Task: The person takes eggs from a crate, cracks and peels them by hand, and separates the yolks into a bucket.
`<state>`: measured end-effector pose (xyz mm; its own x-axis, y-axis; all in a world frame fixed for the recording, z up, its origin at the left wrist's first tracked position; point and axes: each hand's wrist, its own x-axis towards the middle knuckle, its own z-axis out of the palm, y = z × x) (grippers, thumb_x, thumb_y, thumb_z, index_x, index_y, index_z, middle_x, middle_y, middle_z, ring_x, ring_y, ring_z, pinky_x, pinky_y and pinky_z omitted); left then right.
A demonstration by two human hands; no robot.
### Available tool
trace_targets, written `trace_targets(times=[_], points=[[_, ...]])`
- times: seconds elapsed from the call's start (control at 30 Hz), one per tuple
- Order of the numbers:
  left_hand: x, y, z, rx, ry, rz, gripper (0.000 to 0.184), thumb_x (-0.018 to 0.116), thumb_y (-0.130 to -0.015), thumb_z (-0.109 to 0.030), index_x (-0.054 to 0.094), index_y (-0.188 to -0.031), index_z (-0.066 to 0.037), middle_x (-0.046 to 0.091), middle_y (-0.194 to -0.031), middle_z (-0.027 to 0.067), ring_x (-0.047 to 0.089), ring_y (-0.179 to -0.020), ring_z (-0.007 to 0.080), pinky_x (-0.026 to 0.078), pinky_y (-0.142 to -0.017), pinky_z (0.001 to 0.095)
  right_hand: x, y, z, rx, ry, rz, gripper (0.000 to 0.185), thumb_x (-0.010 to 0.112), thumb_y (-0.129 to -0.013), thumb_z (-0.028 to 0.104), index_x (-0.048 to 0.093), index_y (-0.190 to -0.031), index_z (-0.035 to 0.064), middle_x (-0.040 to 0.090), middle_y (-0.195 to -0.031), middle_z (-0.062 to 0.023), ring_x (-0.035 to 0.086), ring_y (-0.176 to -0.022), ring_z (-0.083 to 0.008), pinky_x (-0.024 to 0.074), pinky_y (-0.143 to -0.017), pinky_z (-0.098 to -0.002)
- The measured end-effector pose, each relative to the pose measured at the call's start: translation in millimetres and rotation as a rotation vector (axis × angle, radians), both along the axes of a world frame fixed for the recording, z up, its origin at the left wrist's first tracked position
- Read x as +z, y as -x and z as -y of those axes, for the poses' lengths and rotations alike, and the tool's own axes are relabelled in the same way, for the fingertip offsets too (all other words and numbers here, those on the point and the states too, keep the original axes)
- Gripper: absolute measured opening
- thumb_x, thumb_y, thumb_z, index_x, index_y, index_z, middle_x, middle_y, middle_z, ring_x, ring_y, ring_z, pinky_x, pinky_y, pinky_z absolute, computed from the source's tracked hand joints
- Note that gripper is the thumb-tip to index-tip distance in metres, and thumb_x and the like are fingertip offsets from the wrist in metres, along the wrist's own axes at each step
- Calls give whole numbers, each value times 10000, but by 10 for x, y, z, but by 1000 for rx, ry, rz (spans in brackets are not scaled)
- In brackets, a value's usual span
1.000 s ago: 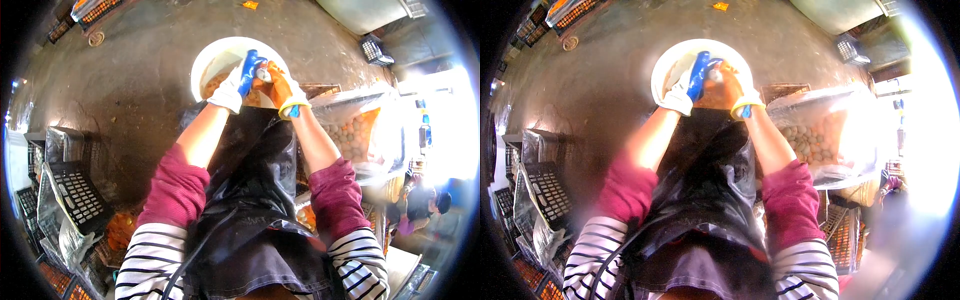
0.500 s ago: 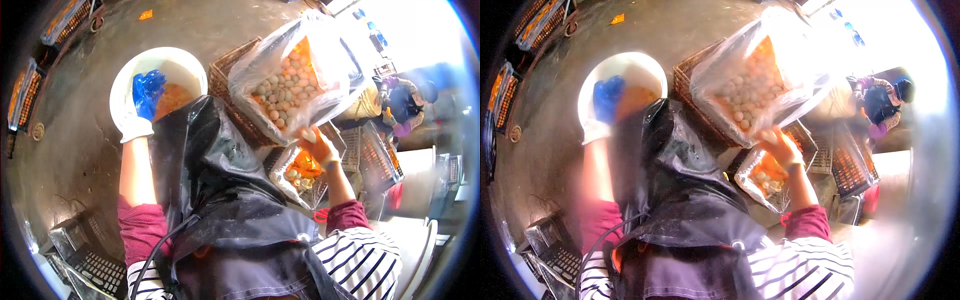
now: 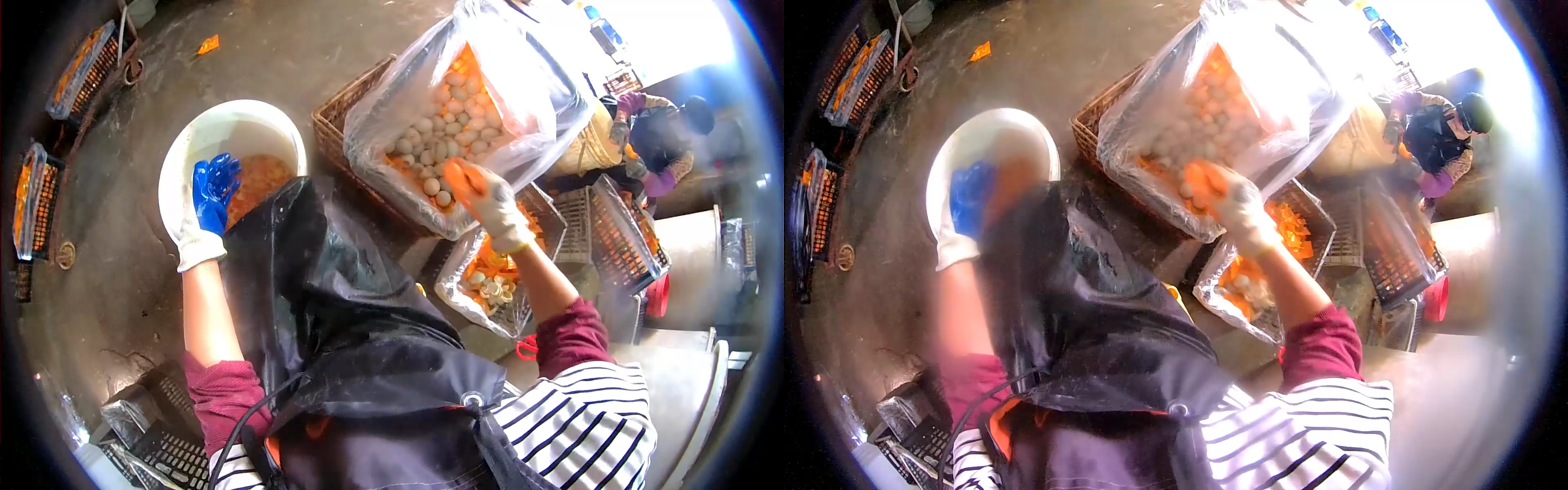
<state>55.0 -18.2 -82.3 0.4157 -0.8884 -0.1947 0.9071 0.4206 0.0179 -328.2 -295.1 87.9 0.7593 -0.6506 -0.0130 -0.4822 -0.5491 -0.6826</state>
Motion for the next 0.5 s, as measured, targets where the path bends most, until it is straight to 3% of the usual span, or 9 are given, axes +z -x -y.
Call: trace_targets(times=[0.03, 0.13, 0.17, 0.23, 0.33, 0.43, 0.5], points=[[-80, -18, 8, 92, -275, 551, 499, 382, -937, -425, 505, -1209, -25, 579, -1160, 122, 552, -1059, 272, 428, -889, 390, -73, -250, 69, 44, 174, 18, 435, 590, -838, 305, 526, -1182, 45, 566, -1130, -105, 532, -1012, -221, 421, -859, -320], [14, 11, -21, 46, -249, 362, 432, 419, -901, -316, 480, -1223, -35, 537, -1192, 111, 512, -1098, 239, 395, -932, 351, -381, -686, 650, 39, 759, -7, 494, 544, -860, 346, 470, -1254, 56, 496, -1234, -178, 444, -1163, -320, 327, -989, -430], [-11, -79, -80, -78, 91, -361, 428, 462, -863, -213, 438, -1254, -38, 485, -1239, 114, 466, -1143, 223, 366, -969, 326, -545, -768, 956, 45, 913, -137, 503, 515, -866, 353, 452, -1270, 59, 487, -1241, -176, 432, -1170, -325, 304, -1006, -438], [-17, -121, -102, -155, 274, -807, 444, 484, -844, -148, 415, -1269, -39, 456, -1266, 114, 439, -1169, 209, 349, -991, 305, -674, -756, 1460, 66, 1128, -412, 466, 471, -873, 338, 460, -1257, 74, 497, -1211, -175, 446, -1149, -315, 310, -1004, -428], [202, 57, 29, -38, -213, 14, 400, 422, -899, -264, 474, -1223, -35, 523, -1205, 108, 498, -1112, 216, 382, -943, 316, -560, -620, 1890, 124, 1159, -739, 407, 455, -872, 301, 488, -1214, 84, 519, -1160, -175, 478, -1108, -301, 348, -971, -405], [458, 283, 178, 48, -680, 833, 448, 360, -953, -379, 533, -1177, -31, 590, -1144, 101, 557, -1055, 222, 416, -895, 327, -368, -468, 2062, 80, 1011, -863, 380, 455, -871, 279, 490, -1193, 81, 525, -1140, -173, 488, -1086, -300, 362, -951, -396], [647, 348, 264, -36, -719, 845, 452, 358, -954, -381, 527, -1182, -30, 584, -1154, 105, 557, -1051, 218, 418, -888, 318, -299, -410, 2149, 33, 939, -878, 363, 455, -869, 265, 492, -1179, 79, 529, -1126, -173, 494, -1072, -299, 372, -937, -391]])
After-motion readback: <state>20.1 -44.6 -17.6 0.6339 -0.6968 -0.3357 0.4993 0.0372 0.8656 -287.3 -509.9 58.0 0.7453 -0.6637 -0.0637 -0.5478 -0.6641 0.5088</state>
